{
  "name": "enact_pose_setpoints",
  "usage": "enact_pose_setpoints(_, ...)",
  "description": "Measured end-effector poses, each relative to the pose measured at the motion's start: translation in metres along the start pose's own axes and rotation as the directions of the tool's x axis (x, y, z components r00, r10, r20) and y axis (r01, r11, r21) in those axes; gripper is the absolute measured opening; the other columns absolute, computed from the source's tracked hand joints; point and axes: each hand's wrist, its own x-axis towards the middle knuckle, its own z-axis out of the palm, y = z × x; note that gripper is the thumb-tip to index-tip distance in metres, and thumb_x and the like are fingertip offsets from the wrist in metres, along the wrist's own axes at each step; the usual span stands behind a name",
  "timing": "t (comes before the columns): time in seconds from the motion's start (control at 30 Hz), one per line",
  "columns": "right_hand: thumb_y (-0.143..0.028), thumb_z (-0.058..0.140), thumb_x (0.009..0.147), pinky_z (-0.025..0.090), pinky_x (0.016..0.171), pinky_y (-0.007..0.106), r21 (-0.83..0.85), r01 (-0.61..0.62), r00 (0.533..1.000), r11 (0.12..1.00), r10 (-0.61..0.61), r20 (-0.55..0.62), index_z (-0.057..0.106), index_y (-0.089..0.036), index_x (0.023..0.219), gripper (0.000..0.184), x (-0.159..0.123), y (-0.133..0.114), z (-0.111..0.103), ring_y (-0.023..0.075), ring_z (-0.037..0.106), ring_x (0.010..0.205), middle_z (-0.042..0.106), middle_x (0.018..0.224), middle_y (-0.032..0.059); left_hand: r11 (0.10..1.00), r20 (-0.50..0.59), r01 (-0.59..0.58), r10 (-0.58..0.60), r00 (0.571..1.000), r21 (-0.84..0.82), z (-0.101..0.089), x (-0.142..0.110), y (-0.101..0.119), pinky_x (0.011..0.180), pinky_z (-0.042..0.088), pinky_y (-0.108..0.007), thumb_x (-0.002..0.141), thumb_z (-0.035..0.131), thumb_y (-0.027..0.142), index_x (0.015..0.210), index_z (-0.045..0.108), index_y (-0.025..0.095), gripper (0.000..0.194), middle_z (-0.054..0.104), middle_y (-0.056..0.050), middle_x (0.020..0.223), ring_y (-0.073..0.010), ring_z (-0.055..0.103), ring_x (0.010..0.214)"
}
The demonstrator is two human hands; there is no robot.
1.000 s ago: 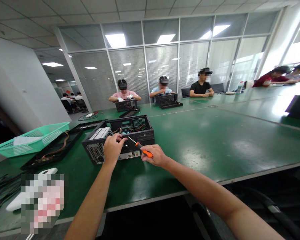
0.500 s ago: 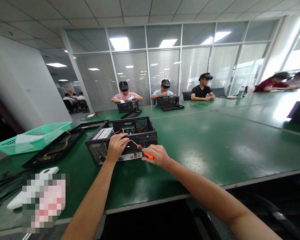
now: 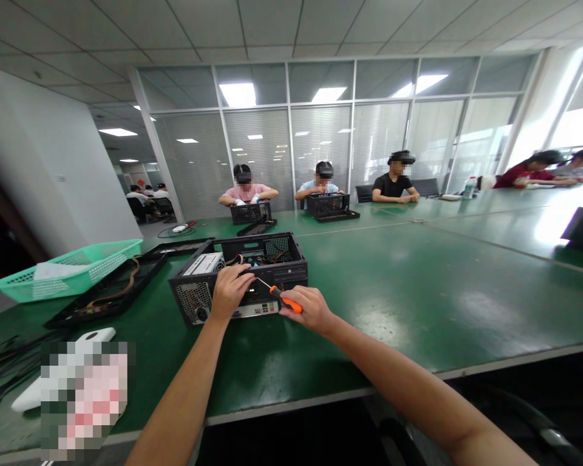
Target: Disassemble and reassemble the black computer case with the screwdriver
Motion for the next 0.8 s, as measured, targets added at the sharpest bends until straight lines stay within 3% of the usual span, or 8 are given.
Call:
enact_pose_setpoints(0.37,-0.042,0.054,0.084,0.047,0.063,0.026,0.046,-0.072,0.997,0.996,0.072,0.009,0.056,-0.015,0.1,0.032,-0.0013,-0.0007,0.0015,0.0143,0.058,0.069,0.064,0.083,0.0076,0.999,-0.025,-0.04,0.041,0.999,0.01,0.001,-0.0021,-0.0011,0.09,0.041,-0.041,0.083,0.056,0.022,0.093,0.064,0.022,0.013,0.062,-0.007,0.111,-0.0197,0.056,0.103)
enact_pose_setpoints(0.8,-0.042,0.056,0.083,0.045,0.06,0.025,-0.003,0.025,0.997,1.0,-0.025,0.07,0.056,-0.015,0.101,0.032,0.0035,-0.0098,0.002,0.0142,0.056,0.069,0.06,0.078,0.0056,0.999,0.018,-0.031,0.031,0.999,0.02,-0.0003,-0.0027,-0.0006,0.09,0.041,-0.044,0.085,0.053,0.022,0.094,0.064,0.024,0.015,0.06,-0.007,0.113,-0.0209,0.055,0.105)
